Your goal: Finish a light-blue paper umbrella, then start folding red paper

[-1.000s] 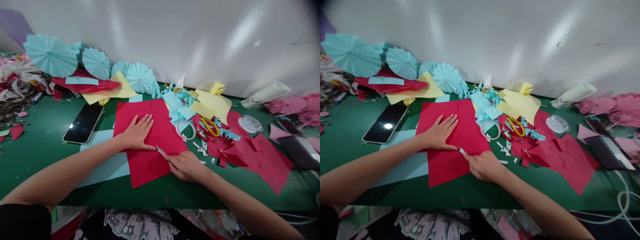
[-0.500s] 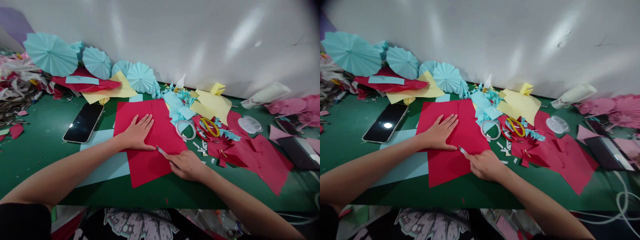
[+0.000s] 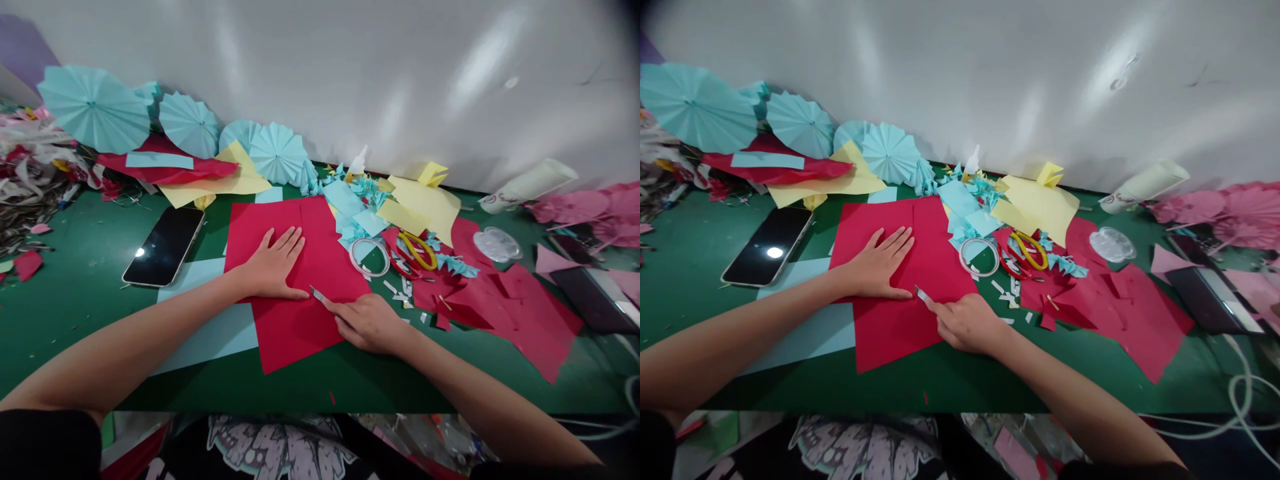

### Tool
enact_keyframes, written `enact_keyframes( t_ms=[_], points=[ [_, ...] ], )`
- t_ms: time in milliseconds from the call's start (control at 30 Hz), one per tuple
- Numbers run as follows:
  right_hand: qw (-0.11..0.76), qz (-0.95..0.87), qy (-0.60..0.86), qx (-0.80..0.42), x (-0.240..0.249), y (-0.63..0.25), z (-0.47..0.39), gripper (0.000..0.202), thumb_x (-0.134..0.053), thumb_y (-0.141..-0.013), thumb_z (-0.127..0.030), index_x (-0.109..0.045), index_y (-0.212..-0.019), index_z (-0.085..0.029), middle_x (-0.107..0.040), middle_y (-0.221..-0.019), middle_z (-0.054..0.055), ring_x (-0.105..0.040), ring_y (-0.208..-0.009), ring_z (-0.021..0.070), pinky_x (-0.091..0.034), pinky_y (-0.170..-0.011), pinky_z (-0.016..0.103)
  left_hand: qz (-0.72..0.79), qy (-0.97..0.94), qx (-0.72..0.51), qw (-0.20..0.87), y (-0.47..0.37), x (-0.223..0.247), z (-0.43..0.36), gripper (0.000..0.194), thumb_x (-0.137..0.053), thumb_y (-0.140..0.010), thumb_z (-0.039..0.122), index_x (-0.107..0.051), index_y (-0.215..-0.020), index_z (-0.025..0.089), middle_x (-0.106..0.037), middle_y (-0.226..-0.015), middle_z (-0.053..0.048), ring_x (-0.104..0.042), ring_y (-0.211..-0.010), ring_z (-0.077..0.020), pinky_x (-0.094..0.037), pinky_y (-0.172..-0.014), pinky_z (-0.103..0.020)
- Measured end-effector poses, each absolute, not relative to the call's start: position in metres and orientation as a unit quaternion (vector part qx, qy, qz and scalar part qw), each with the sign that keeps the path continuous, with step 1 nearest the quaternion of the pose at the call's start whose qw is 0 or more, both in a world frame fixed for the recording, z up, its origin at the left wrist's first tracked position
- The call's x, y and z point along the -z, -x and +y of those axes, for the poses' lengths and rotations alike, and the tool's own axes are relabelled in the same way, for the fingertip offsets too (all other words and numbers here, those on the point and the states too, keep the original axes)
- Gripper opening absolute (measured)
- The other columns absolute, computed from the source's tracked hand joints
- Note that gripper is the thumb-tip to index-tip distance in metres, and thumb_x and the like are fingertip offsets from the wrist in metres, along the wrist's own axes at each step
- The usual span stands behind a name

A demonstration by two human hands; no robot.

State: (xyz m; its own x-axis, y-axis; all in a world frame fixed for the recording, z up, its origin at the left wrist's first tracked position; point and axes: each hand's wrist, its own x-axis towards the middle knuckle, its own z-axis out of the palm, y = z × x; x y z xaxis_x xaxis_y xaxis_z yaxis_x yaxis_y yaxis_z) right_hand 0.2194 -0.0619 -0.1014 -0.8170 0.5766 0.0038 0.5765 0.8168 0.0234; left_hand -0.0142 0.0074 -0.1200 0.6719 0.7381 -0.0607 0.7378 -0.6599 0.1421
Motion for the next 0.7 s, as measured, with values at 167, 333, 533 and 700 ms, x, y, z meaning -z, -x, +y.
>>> enact_keyframes(
  t_ms=[167, 333, 533, 700],
  points=[
    [0.003, 0.951, -0.309, -0.01, 0.102, -0.2192, -0.0603, 0.044, -0.04, -0.084, -0.023, -0.046, -0.127, -0.013, -0.07, -0.073, 0.005, -0.055, -0.051, 0.0109, -0.028, -0.05, 0.025, 0.405, -0.911, 0.002, 0.079, 0.0133, 0.1169, 0.0063, 0.111, -0.021, -0.064, 0.083, -0.009, -0.141, 0.003, -0.001, -0.148, -0.018, 0.002, -0.137, -0.0299, 0.009, -0.105, -0.048],
    [-0.013, 0.952, -0.307, -0.007, 0.1026, -0.221, -0.06, 0.047, -0.04, -0.085, -0.023, -0.042, -0.13, -0.014, -0.069, -0.07, 0.004, -0.054, -0.05, 0.0103, -0.026, -0.05, 0.024, 0.405, -0.911, 0.002, 0.078, 0.0133, 0.1173, 0.0067, 0.11, -0.022, -0.065, 0.082, -0.009, -0.141, 0.003, -0.001, -0.148, -0.018, 0.0, -0.137, -0.0311, 0.008, -0.106, -0.048],
    [-0.011, 0.951, -0.309, -0.01, 0.1004, -0.2211, -0.0599, 0.042, -0.041, -0.083, -0.023, -0.05, -0.123, -0.013, -0.067, -0.063, 0.002, -0.052, -0.046, 0.0102, -0.024, -0.048, 0.025, 0.405, -0.911, 0.001, 0.076, 0.014, 0.1179, 0.0065, 0.11, -0.022, -0.065, 0.082, -0.008, -0.141, 0.003, -0.001, -0.148, -0.018, 0.002, -0.137, -0.0301, 0.008, -0.106, -0.048],
    [0.001, 0.95, -0.312, -0.007, 0.101, -0.2198, -0.0584, 0.039, -0.041, -0.084, -0.023, -0.053, -0.12, -0.013, -0.07, -0.074, 0.004, -0.056, -0.05, 0.0111, -0.028, -0.049, 0.026, 0.405, -0.911, -0.001, 0.08, 0.0138, 0.1178, 0.0063, 0.111, -0.021, -0.065, 0.082, -0.008, -0.141, 0.003, -0.001, -0.149, -0.018, 0.002, -0.137, -0.0304, 0.008, -0.105, -0.049]
  ],
)
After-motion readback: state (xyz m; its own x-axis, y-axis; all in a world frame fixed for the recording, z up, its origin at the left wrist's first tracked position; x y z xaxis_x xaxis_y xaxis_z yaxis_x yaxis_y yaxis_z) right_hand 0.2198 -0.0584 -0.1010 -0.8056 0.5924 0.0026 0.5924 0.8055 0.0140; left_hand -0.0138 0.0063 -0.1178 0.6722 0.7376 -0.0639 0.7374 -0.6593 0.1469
